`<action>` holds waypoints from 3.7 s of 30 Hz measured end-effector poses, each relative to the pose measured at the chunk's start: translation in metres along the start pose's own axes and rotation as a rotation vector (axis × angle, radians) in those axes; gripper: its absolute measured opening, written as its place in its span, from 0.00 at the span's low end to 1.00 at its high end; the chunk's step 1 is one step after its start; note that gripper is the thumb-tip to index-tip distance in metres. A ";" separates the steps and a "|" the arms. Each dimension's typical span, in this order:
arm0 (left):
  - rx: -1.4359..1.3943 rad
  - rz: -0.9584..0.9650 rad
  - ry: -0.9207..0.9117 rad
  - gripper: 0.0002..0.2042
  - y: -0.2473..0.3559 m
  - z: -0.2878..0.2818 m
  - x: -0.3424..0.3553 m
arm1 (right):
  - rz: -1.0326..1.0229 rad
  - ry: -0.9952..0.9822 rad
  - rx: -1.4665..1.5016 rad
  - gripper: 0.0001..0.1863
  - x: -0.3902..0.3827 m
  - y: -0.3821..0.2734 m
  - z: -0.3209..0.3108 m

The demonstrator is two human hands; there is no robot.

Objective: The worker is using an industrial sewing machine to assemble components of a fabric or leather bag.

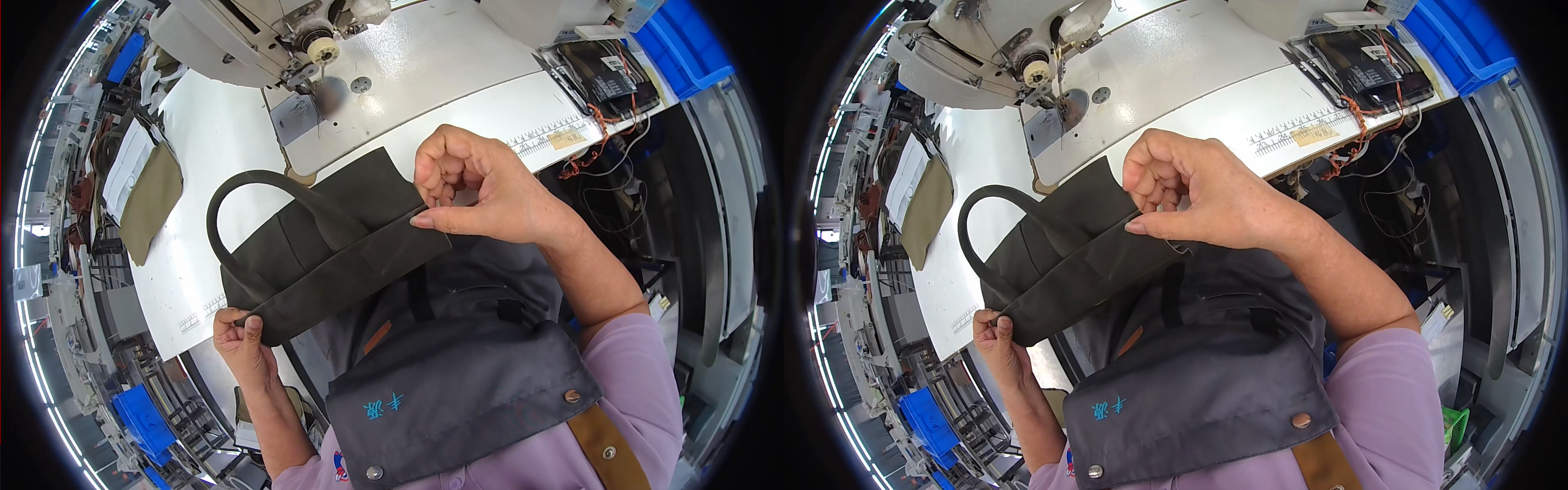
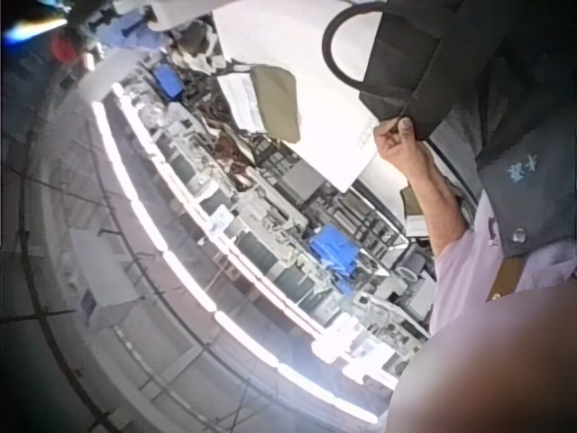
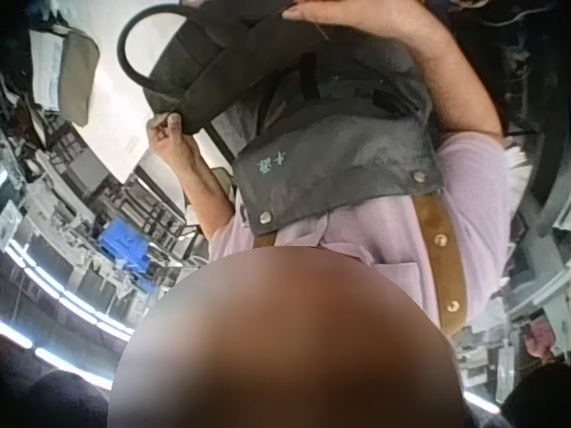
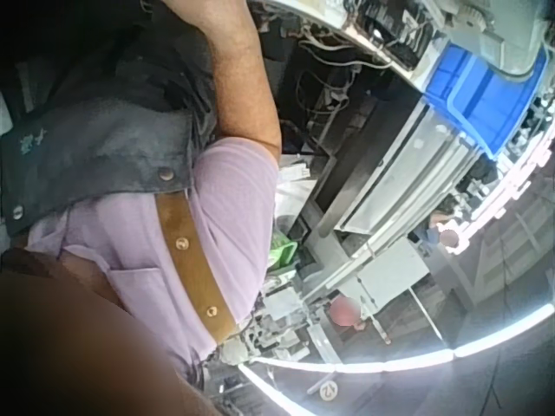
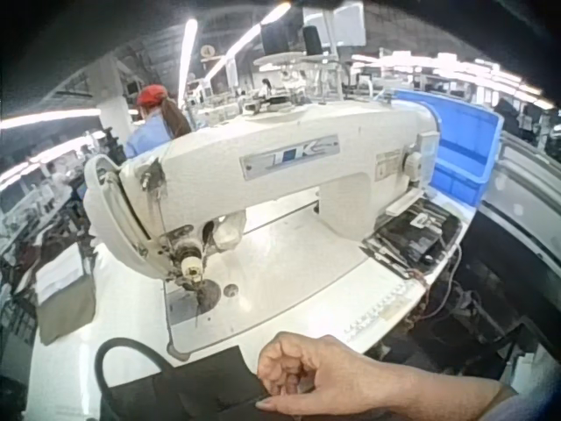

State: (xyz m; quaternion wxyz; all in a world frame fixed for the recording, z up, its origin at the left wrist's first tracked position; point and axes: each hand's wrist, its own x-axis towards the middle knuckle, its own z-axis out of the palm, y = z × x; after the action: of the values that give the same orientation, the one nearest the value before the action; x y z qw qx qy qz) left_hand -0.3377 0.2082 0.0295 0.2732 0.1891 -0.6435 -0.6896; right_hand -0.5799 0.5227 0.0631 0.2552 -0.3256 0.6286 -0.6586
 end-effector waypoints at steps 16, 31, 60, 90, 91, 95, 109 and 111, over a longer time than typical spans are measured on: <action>-0.206 -0.140 -0.046 0.43 0.026 0.033 0.003 | 0.009 0.013 0.188 0.14 0.003 -0.001 0.001; -0.298 -0.366 -0.027 0.23 0.037 0.054 0.011 | -0.441 0.292 -0.967 0.07 0.016 -0.007 0.026; -0.410 -0.348 -0.107 0.21 0.012 0.056 0.002 | -0.526 -0.110 -1.116 0.21 0.040 -0.024 0.090; -0.111 -0.305 -0.010 0.11 0.006 0.063 -0.006 | -0.469 -0.246 -0.842 0.16 0.067 -0.011 0.094; -0.001 -0.294 0.013 0.11 0.005 0.062 -0.007 | -0.545 -0.242 -0.900 0.18 0.067 -0.009 0.095; 0.119 -0.237 0.022 0.10 0.007 0.059 -0.015 | -0.682 -0.339 -0.958 0.19 0.061 -0.019 0.103; -0.321 -0.481 0.088 0.06 -0.011 0.062 -0.029 | -0.642 -0.464 -0.890 0.20 0.055 -0.015 0.105; -0.268 -0.420 0.079 0.07 -0.018 0.056 -0.028 | -0.631 -0.431 -0.912 0.20 0.053 -0.021 0.097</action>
State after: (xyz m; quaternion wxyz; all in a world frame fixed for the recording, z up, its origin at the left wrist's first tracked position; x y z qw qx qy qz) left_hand -0.3527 0.2701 0.0145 0.1715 0.3074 -0.4819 -0.8024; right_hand -0.5412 0.4207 0.0897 0.0032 -0.6998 0.6548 -0.2853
